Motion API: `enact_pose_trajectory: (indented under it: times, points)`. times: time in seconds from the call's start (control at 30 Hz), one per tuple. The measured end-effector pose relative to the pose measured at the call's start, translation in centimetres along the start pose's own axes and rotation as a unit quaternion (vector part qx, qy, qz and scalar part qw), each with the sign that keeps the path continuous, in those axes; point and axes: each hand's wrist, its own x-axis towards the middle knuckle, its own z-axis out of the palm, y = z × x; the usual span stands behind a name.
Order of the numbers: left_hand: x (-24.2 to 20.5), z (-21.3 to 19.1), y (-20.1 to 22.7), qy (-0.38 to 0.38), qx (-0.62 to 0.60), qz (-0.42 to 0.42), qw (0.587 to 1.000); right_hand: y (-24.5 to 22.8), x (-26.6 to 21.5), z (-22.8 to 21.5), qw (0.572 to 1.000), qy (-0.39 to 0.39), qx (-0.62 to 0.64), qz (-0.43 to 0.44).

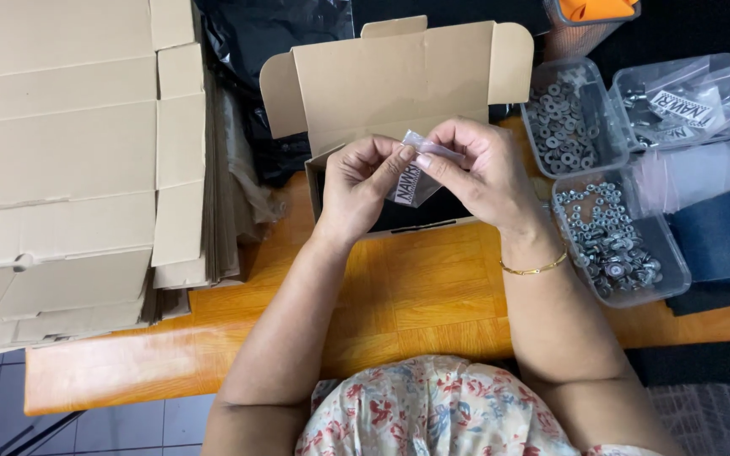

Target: The person packs a small metal component, a labeled bag of hardware, and a tool into a small cardboard box, then places the box into a black plastic mailer bag.

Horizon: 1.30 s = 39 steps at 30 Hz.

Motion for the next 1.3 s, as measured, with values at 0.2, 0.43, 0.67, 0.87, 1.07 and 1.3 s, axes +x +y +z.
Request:
enact_pose_trajectory:
  times: [0.2,0.43,0.67,0.87,1.07,1.3]
  points:
    - [-0.1,-0.1,0.8,0.004,0.023,0.014,1.000,-0.2,0.4,-0.2,0.999,-0.017,-0.035,-0.015]
    - [-0.3,-0.7,0.8,0.003,0.069,0.025,0.997,-1.8,0.1,0.1,0.999,-0.029,-0.034,0.004]
    - [-0.8,1.6,3.4,-0.042,0.027,-0.022,0.999,-0.3,0.1,0.0,1.000,-0.008,-0.016,0.007]
    - [-0.1,-0.3,0.2,-0.081,0.069,-0.053,0.993,0.4,0.1,-1.7,1.000,0.000,0.007,0.019]
    - [-0.4,-0.3,0.5,-0.101,0.094,-0.075,0.988,1.0,0.2,-1.6,1.000,0.009,0.014,0.018]
    - [-0.1,-0.7,0.5,-0.107,0.071,-0.098,0.987,0.6,0.1,-1.8,0.999,0.026,0.024,0.023]
